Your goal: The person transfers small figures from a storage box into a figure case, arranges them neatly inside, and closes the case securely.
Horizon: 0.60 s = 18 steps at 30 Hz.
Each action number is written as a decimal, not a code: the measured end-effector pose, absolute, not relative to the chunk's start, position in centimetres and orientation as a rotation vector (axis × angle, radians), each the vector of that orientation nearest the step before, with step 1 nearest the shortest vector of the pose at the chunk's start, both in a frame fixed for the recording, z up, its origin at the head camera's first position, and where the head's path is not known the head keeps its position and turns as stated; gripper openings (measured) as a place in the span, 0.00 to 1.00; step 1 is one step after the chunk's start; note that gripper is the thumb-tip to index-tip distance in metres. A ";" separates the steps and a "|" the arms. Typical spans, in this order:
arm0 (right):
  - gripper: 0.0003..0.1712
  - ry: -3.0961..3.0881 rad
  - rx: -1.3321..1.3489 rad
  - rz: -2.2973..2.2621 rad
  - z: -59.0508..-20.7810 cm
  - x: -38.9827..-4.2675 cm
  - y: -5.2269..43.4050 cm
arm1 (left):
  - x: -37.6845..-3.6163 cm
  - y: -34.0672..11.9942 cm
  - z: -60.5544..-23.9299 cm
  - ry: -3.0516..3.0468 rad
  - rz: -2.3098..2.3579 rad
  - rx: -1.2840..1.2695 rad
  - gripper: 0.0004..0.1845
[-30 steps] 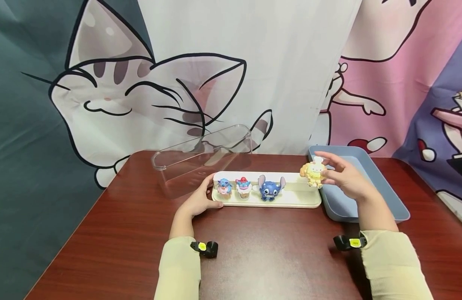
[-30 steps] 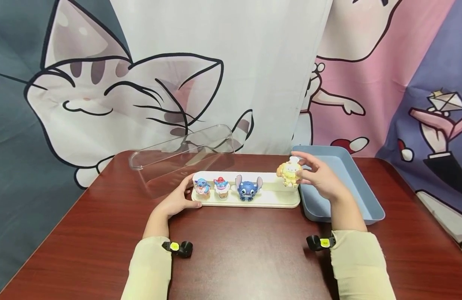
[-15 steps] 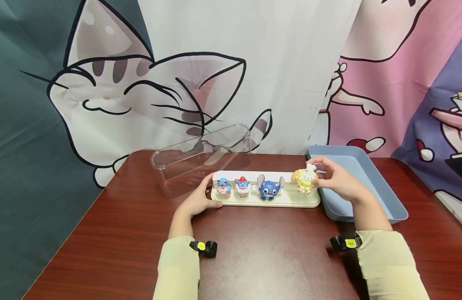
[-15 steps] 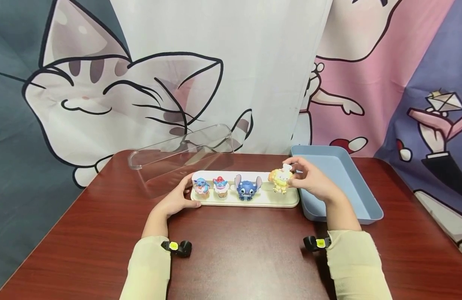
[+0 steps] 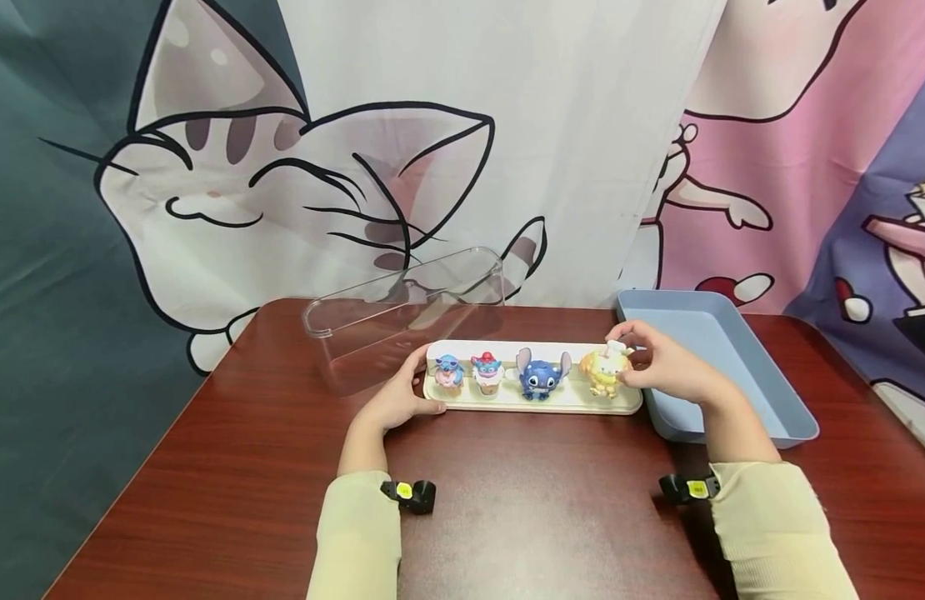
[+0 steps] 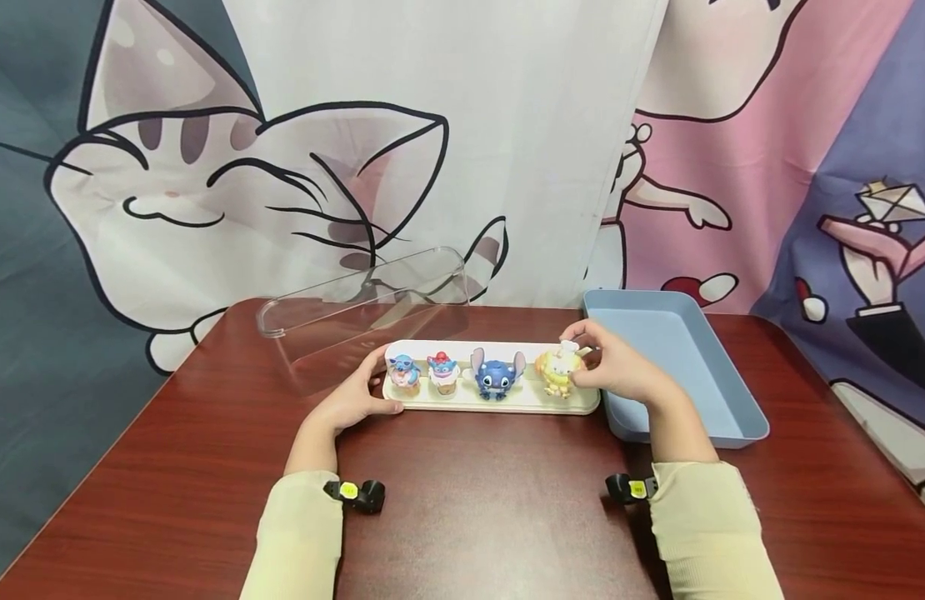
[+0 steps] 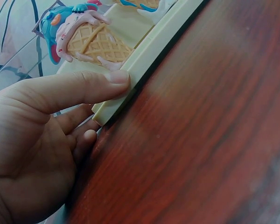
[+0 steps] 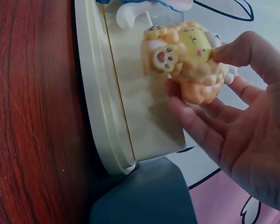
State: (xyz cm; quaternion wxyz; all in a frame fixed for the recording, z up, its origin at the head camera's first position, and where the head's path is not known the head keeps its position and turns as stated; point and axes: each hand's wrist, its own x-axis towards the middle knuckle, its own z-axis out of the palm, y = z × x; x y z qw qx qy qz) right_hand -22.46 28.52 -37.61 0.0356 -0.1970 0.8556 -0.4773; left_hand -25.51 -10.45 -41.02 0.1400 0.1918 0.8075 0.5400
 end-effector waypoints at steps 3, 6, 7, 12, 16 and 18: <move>0.24 2.623 -0.623 -1.431 -37.6 -22.4 28.3 | -25.3 -10.4 -40.7 2.336 1.553 0.556 0.50; 0.24 2.637 -0.602 -1.369 -37.4 -22.3 28.0 | -25.3 -10.4 -40.7 2.330 1.562 0.555 0.50; 0.24 2.646 -0.596 -1.346 -37.4 -22.3 28.0 | -25.3 -10.4 -40.7 2.330 1.562 0.553 0.50; 0.26 2.708 -0.560 -1.209 -37.1 -22.1 27.4 | -25.3 -10.4 -40.7 2.329 1.559 0.549 0.50; 0.27 2.752 -0.544 -1.122 -36.9 -22.1 27.1 | -25.5 -10.4 -40.9 2.322 1.562 0.547 0.50; 0.27 2.768 -0.543 -1.103 -37.0 -22.1 27.0 | -26.0 -10.5 -41.8 2.341 1.554 0.551 0.51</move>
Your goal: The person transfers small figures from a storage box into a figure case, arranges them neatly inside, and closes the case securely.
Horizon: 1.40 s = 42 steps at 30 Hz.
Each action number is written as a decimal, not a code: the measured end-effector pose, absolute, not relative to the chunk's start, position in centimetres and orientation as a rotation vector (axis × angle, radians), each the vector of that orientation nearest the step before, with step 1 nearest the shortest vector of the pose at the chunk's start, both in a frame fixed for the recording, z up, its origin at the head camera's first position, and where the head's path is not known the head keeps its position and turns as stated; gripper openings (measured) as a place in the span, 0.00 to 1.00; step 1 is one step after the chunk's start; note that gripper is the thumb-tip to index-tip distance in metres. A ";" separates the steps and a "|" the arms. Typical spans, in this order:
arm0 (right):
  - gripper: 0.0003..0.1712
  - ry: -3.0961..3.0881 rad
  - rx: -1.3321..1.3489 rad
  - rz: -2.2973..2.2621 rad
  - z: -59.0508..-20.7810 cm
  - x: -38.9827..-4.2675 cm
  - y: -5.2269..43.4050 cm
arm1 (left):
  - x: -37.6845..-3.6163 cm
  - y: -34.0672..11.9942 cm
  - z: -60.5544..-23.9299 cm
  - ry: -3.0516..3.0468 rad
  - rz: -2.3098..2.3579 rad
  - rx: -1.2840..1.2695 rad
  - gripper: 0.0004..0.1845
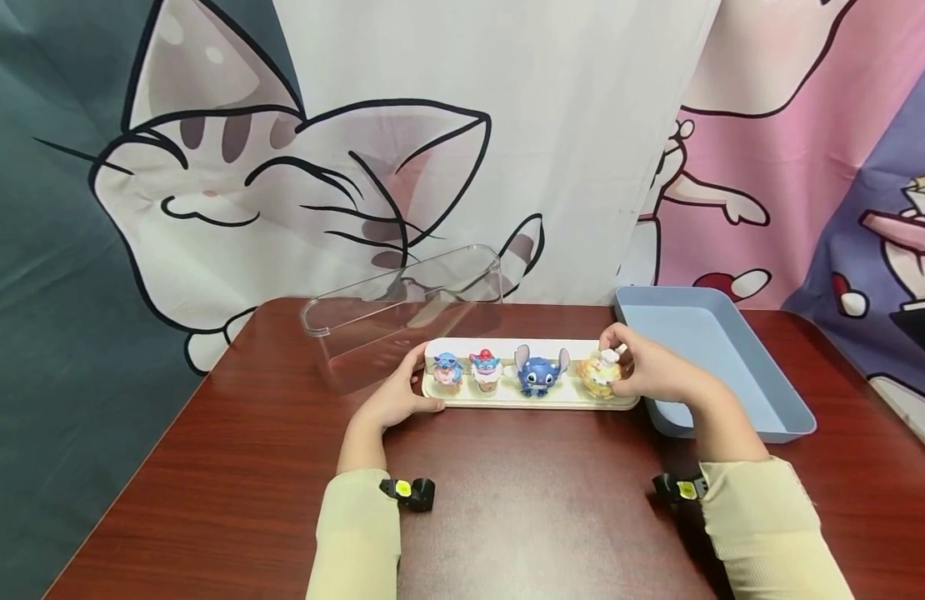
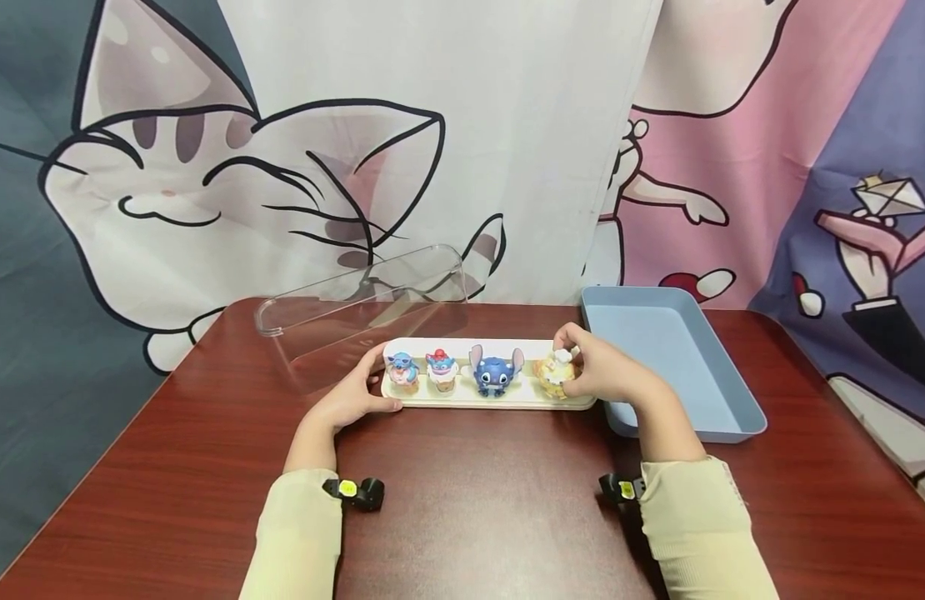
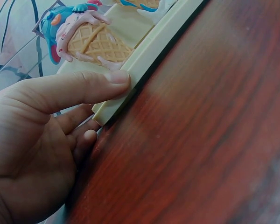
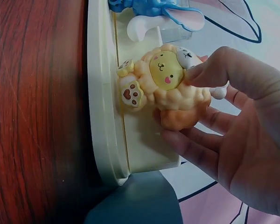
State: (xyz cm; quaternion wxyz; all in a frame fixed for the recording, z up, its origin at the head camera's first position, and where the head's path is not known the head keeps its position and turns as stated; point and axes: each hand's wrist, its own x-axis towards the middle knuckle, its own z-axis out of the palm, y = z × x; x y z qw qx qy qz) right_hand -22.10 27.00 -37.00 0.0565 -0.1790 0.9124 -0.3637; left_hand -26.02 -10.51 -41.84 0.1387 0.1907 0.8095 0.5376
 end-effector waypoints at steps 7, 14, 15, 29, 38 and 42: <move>0.27 2.781 -0.544 -1.085 -37.2 -22.3 26.8 | -25.6 -10.4 -41.1 2.336 1.553 0.562 0.51; 0.26 2.835 -0.520 -1.003 -36.5 -21.9 26.8 | -25.5 -10.3 -40.7 2.343 1.544 0.567 0.50; 0.25 2.853 -0.524 -0.982 -36.4 -21.9 26.8 | -25.6 -10.4 -40.9 2.345 1.544 0.567 0.50; 0.24 2.801 -0.518 -1.032 -36.2 -21.8 26.8 | -27.5 -10.8 -44.2 2.377 1.531 0.540 0.54; 0.24 2.812 -0.525 -1.011 -36.2 -21.7 27.0 | -27.5 -10.7 -44.1 2.355 1.544 0.573 0.55; 0.25 2.796 -0.540 -1.022 -35.9 -21.5 27.2 | -27.6 -10.6 -44.1 2.333 1.563 0.573 0.54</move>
